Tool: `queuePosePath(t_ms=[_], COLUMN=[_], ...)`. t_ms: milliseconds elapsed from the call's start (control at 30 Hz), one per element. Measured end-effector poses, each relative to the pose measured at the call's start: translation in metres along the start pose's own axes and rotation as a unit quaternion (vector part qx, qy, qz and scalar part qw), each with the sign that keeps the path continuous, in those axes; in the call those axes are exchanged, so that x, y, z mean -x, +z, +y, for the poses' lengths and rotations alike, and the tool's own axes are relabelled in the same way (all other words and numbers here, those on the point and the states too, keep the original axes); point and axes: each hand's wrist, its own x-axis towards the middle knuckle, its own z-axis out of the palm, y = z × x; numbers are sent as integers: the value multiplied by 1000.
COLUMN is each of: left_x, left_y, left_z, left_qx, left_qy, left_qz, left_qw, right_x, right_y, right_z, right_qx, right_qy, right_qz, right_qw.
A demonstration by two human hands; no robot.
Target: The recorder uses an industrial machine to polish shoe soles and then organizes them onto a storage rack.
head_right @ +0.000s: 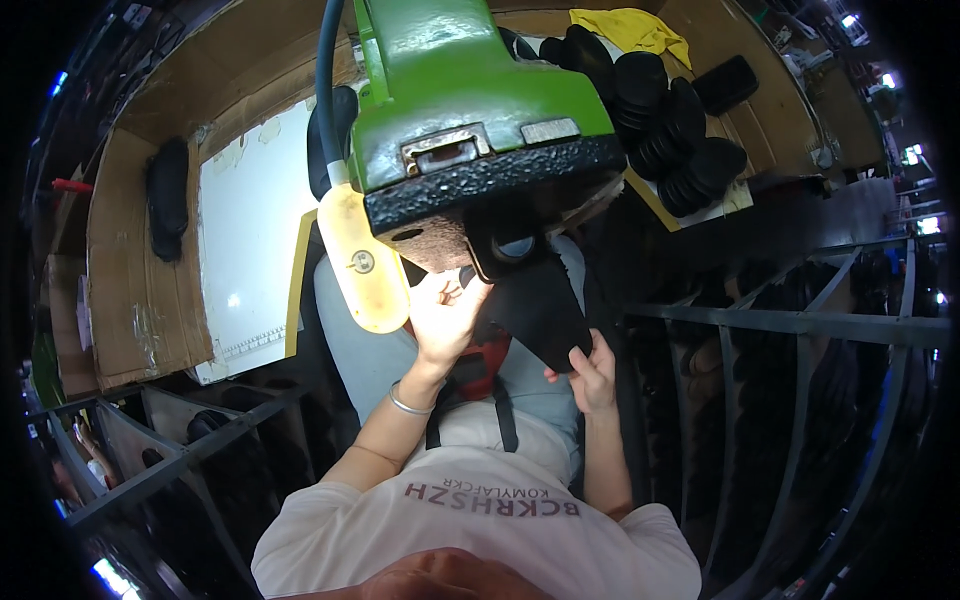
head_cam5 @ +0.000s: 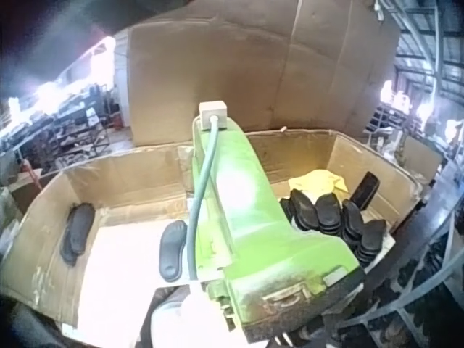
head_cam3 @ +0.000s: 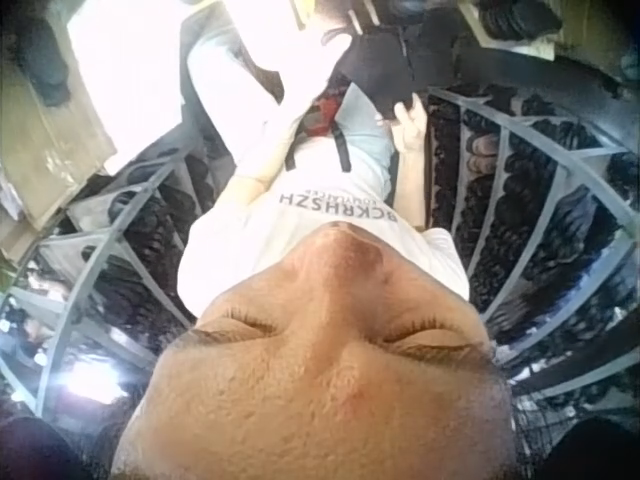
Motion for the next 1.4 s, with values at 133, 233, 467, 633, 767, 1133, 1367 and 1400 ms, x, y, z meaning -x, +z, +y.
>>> queuePosePath(t_ms=[133, 233, 467, 633, 767, 1133, 1367, 1400], left_x=[7, 11, 12, -4, -2, 10, -10, -10], left_y=[-5, -11, -17, 1, 4, -25, 11, 10], left_z=[12, 28, 33, 15, 18, 38, 30, 31], left_qx=[72, 110, 108, 14, 55, 57, 93, 88], left_qy=[-38, -57, -72, -9, 1, -16, -21, -21], left_qz=[25, 28, -15, -5, 42, 62, 19, 28], left_qw=[996, 992, 991, 1000, 998, 996, 995, 996], right_x=[6, -9, -45, -18, 8, -18, 6, 8], right_y=[8, 13, -7, -16, -3, 1, 1, 3], right_z=[-20, -47, -79, -18, -4, -4, 4, 1], right_qx=[27, 67, 129, 59, 30, 71, 19, 12], right_qy=[-58, -52, -45, 30, 20, 52, 41, 37], right_qz=[67, 71, 7, -12, 27, -35, 23, 26], right_qw=[996, 994, 991, 998, 999, 996, 999, 999])
